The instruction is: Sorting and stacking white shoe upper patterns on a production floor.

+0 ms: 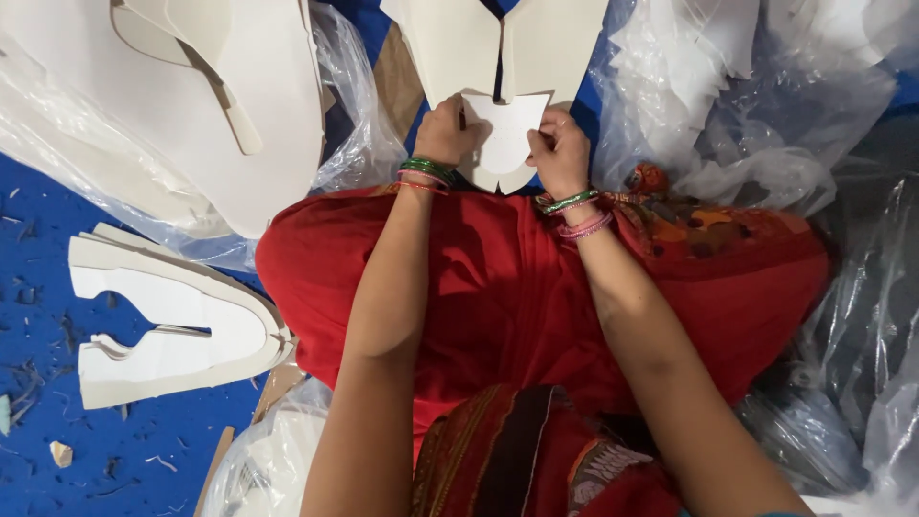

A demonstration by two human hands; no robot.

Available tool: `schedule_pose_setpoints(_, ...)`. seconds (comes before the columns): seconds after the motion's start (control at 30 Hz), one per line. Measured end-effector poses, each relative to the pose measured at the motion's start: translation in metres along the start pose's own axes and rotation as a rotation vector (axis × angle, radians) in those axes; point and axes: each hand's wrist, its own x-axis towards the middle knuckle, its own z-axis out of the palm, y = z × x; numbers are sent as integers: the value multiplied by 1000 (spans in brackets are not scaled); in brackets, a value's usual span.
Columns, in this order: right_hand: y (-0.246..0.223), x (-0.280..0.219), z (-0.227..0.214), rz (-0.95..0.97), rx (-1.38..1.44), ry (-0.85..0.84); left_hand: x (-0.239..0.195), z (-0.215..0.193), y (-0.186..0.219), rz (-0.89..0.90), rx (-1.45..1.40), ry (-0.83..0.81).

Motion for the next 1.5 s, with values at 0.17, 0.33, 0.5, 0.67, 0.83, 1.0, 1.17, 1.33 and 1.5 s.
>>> schedule_pose_setpoints(0.17,1,-4,-1,4,32,-13,-10,-11,14,21,-19,-14)
schedule_pose_setpoints(0.33,4,-10,-2,-60,-110,13,-15,-18,22,-33,-1,-54)
schedule_pose_setpoints(0.5,7,-12,-2,-235,-186,32,-15,-16,21,-62,-27,-67)
schedule_pose_setpoints(0.67,-8,-12,2,-58,-52,34,-13,-12,19,-73,-37,-49)
schedule_pose_setpoints(0.83,-5,-9,1,-98,-63,21,-8,-1,9,-47,22,-17)
schedule_pose_setpoints(1.0,-5,-8,3,-131,-185,74,-7,13,-4,27,40,41)
schedule_pose_setpoints(1.17,-6,-8,3,-205,-276,89,-9,8,4,-10,47,-4)
schedule_pose_setpoints(1.33,-3,-6,1,-210,-245,75,-6,11,1,0,50,5)
schedule_pose_setpoints(1.5,-4,-5,0,-190,-253,52,-7,9,2,-11,29,-8)
